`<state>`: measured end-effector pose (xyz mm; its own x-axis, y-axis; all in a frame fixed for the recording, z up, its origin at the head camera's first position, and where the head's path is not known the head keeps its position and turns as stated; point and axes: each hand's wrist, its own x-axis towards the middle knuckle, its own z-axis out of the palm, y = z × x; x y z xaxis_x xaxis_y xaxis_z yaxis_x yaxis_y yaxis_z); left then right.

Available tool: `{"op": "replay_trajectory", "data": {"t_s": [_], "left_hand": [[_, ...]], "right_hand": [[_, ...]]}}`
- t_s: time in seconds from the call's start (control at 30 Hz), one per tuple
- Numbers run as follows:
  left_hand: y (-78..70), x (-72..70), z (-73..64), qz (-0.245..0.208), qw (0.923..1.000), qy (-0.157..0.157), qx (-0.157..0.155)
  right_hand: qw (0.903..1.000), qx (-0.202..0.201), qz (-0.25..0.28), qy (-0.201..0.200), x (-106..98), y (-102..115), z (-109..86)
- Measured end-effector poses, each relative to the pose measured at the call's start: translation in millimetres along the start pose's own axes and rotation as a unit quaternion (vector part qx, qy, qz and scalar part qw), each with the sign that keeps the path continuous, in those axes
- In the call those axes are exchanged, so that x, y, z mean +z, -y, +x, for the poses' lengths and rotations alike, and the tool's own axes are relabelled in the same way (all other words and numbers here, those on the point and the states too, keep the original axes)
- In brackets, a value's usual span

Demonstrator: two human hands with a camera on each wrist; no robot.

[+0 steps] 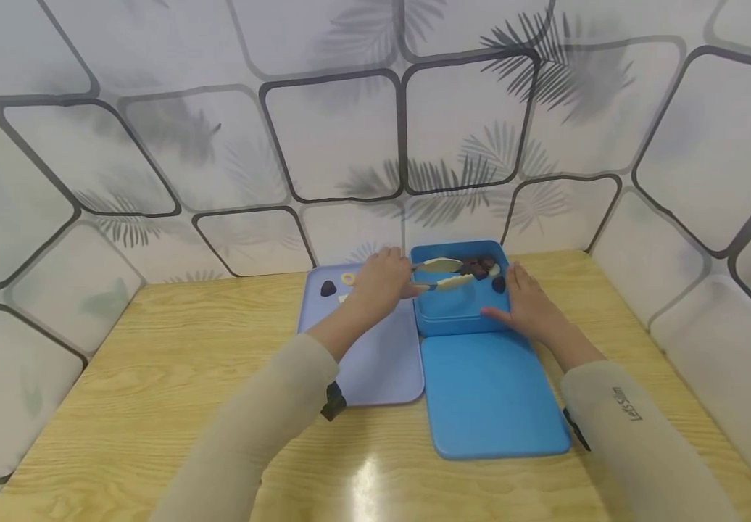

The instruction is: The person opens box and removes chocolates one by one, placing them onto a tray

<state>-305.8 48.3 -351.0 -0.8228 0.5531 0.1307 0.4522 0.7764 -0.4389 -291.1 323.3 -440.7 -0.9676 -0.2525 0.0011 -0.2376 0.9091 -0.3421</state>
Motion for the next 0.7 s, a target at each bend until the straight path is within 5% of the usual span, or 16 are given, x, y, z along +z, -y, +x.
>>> {"op": "replay_trajectory", "data": {"t_s": [0.37, 0.7], "left_hand": [[25.1, 5.6, -31.2, -0.02, 0.9947, -0.098, 0.025], [49.8, 17.9, -67.5, -0.058, 0.9762, -0.208, 0.017]], "right_hand": [[0.9999, 0.003, 0.012, -0.002, 1.6, -0.8, -1.9], [0.9999, -0.001, 0.015, -0.003, 1.7, -0.5, -0.4]]}}
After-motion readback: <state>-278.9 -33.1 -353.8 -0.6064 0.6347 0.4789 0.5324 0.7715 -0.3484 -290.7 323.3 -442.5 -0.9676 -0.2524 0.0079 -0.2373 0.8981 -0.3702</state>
